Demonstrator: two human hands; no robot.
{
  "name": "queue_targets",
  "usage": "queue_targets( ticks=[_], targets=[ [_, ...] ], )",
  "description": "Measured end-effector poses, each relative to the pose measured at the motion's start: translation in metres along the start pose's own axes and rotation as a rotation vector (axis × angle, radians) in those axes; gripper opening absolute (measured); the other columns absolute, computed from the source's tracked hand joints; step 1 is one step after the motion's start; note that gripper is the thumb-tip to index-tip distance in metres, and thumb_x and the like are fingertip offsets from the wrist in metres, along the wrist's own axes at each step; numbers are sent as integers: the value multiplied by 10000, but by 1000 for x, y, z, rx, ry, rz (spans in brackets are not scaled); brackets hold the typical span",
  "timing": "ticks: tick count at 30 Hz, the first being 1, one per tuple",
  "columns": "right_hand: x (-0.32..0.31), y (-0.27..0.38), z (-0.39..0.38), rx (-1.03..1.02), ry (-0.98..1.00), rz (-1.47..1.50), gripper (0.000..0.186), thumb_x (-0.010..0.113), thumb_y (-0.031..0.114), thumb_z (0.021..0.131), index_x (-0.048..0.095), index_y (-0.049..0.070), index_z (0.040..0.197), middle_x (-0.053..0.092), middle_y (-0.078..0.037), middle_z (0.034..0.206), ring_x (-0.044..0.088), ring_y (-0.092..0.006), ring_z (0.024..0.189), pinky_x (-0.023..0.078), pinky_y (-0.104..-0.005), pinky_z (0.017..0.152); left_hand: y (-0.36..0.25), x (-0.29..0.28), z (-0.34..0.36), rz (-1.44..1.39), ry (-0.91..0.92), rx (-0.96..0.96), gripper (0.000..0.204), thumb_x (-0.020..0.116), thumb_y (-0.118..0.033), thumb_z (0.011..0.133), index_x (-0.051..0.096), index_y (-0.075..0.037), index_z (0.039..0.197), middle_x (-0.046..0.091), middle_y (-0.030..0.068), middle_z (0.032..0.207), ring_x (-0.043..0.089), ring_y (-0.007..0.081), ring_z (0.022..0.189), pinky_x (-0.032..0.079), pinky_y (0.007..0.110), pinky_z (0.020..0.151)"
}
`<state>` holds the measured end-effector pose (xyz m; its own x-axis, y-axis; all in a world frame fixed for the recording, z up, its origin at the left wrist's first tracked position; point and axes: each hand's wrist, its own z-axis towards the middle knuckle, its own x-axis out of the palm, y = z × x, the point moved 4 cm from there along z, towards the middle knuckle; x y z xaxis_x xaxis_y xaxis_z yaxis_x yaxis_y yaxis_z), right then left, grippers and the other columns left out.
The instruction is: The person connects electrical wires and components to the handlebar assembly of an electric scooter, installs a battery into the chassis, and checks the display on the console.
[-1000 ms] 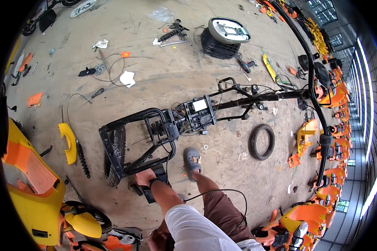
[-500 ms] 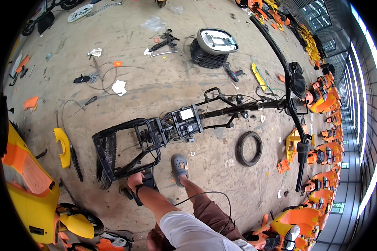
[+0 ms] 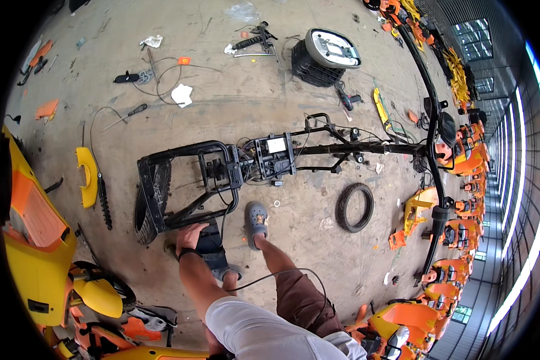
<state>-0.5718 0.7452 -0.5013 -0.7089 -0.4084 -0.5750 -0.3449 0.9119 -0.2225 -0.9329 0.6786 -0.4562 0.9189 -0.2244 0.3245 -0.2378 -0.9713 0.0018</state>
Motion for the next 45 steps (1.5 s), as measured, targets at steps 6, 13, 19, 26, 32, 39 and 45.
queue_targets(
  ticks=[6, 13, 19, 26, 32, 39, 45],
  targets=[
    [13, 21, -3, -95, 71, -4, 387, 387, 262, 919, 588, 93, 1203, 531, -100, 1267, 437, -330, 1157, 278, -646, 941, 11, 37, -29, -55, -103, 96, 218, 522, -182, 874, 512, -62, 1057, 593, 94, 968, 590, 243, 875, 492, 373, 776],
    [40, 7, 33, -10, -183, 35, 391, 424, 235, 876, 580, 17, 1161, 575, -181, 1187, 510, -381, 1105, 316, -686, 873, -90, 159, 62, 806, -573, 1015, 391, 497, -135, 900, 428, 57, 1233, 514, 216, 1206, 532, 342, 1079, 417, 415, 935],
    [25, 23, 10, -243, 133, -134, 541, 537, 453, 829, 573, 61, 1200, 537, -117, 1243, 482, -281, 1172, 336, -635, 892, -124, 161, 153, 1165, -919, 1106, 310, 454, -237, 922, 556, 2, 1092, 591, 169, 1076, 538, 354, 1009, 405, 457, 857],
    [22, 15, 14, -212, 165, -225, 517, 501, 526, 831, 641, 124, 1125, 506, -97, 1282, 451, -281, 1200, 352, -634, 873, -125, 169, 168, 1287, -1040, 1134, 334, 433, -322, 909, 622, -54, 971, 630, 98, 953, 563, 303, 890, 403, 425, 722],
    [81, 4, 77, -423, 142, -366, 401, 582, 345, 772, 665, 118, 1091, 622, -131, 1119, 552, -322, 1079, 414, -594, 817, -116, 178, 192, 1344, -990, 1205, 302, 473, -291, 898, 604, -34, 990, 614, 134, 918, 551, 338, 886, 420, 445, 802],
    [39, 28, 39, -357, 64, -148, 390, 589, 356, 766, 660, 113, 1062, 630, -119, 1071, 562, -308, 1045, 423, -569, 784, -168, 265, 180, 1522, -361, 47, 635, 712, -540, 616, 639, -107, 1075, 632, 109, 1129, 561, 307, 1080, 466, 391, 864],
    [14, 27, 39, -298, 9, -99, 382, 595, 365, 760, 656, 109, 1037, 636, -107, 1031, 571, -295, 1015, 431, -547, 756, -163, 274, 196, 1429, 47, 224, 563, 721, -482, 649, 657, -94, 1052, 646, 78, 1106, 582, 224, 1049, 413, 282, 939]
  ],
)
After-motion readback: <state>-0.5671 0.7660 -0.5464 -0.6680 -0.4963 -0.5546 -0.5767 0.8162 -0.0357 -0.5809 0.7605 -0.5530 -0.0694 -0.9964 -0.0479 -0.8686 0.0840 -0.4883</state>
